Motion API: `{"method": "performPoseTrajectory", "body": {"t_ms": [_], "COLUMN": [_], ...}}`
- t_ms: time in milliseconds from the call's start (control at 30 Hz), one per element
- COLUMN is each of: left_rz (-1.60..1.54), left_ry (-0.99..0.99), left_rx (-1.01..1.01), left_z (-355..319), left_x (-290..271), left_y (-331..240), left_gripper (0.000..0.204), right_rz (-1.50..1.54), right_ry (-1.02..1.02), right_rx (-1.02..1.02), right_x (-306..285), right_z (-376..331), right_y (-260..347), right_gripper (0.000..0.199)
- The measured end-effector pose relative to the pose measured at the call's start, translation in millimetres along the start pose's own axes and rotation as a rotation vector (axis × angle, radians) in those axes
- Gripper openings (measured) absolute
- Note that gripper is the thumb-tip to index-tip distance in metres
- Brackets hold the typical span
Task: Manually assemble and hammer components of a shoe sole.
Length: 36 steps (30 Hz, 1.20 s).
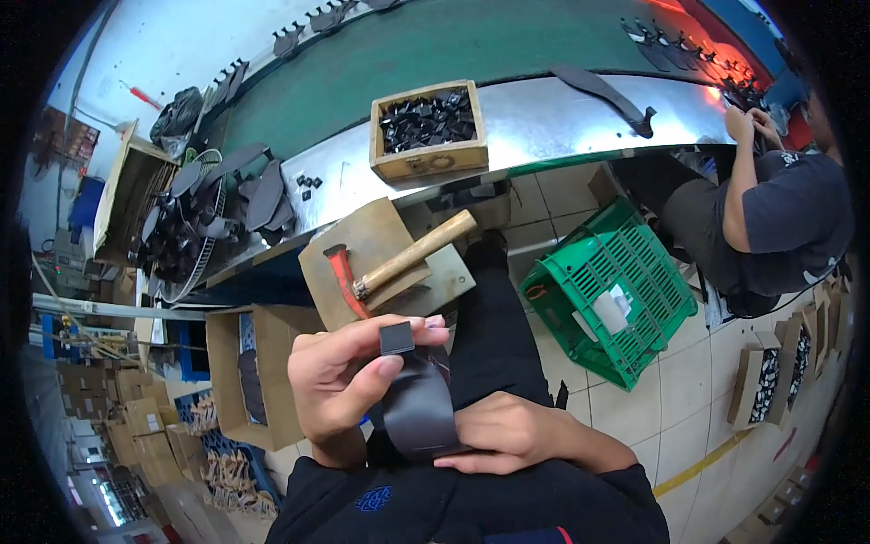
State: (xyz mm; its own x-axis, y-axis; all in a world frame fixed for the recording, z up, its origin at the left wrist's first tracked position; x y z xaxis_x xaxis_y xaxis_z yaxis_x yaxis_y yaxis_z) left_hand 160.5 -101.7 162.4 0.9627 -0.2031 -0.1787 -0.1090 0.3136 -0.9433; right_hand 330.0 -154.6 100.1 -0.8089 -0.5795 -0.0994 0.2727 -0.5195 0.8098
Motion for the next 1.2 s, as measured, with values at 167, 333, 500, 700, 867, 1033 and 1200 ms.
{"method": "performPoseTrajectory", "body": {"t_ms": [167, 333, 500, 700, 867, 1033, 1200], "left_rz": [-0.026, -0.131, -0.287, -0.297, -0.413, -0.522, -0.582], "left_ry": [-0.051, -0.066, 0.029, 0.02, -0.027, -0.077, -0.076], "left_rx": [-0.106, -0.223, -0.216, -0.199, -0.404, -0.515, -0.4], "left_z": [-4.4, -6.3, -8.0, -12.8, -13.0, -14.9, -12.3], "left_x": [-6.8, -9.5, -10.2, -19.8, -20.7, -18.1, -20.1], "left_y": [16.7, 29.2, 28.5, 23.4, 29.6, 36.0, 48.3], "left_gripper": [0.023, 0.026, 0.033, 0.037, 0.036, 0.037, 0.031], "right_rz": [0.055, -0.007, 0.029, 0.115, 0.132, 0.141, 0.1], "right_ry": [-0.019, -0.011, 0.073, 0.079, 0.018, 0.033, 0.059], "right_rx": [-0.042, -0.037, -0.012, -0.094, -0.006, -0.011, -0.024], "right_x": [5.6, 6.7, 9.9, 14.1, 12.2, 12.0, 12.0], "right_z": [11.1, 21.5, 20.7, 24.5, 30.4, 34.8, 40.0], "right_y": [-5.1, -5.3, -2.8, -5.5, -4.9, -7.9, -12.6], "right_gripper": [0.02, 0.02, 0.018, 0.016, 0.019, 0.02, 0.019]}}
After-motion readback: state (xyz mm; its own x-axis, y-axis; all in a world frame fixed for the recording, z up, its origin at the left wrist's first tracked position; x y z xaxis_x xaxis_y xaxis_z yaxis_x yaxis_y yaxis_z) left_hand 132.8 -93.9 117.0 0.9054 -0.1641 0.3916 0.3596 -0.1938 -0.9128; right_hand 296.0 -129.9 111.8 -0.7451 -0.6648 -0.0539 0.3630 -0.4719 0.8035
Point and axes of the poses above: each hand's wrist, its own z-axis towards the middle knuckle, its own x-axis out of the palm, y = z × x, the point moved 4 cm from there along z, towards the middle knuckle, and after that the axes turned 4 degrees about -y, right-handed, at the moved point
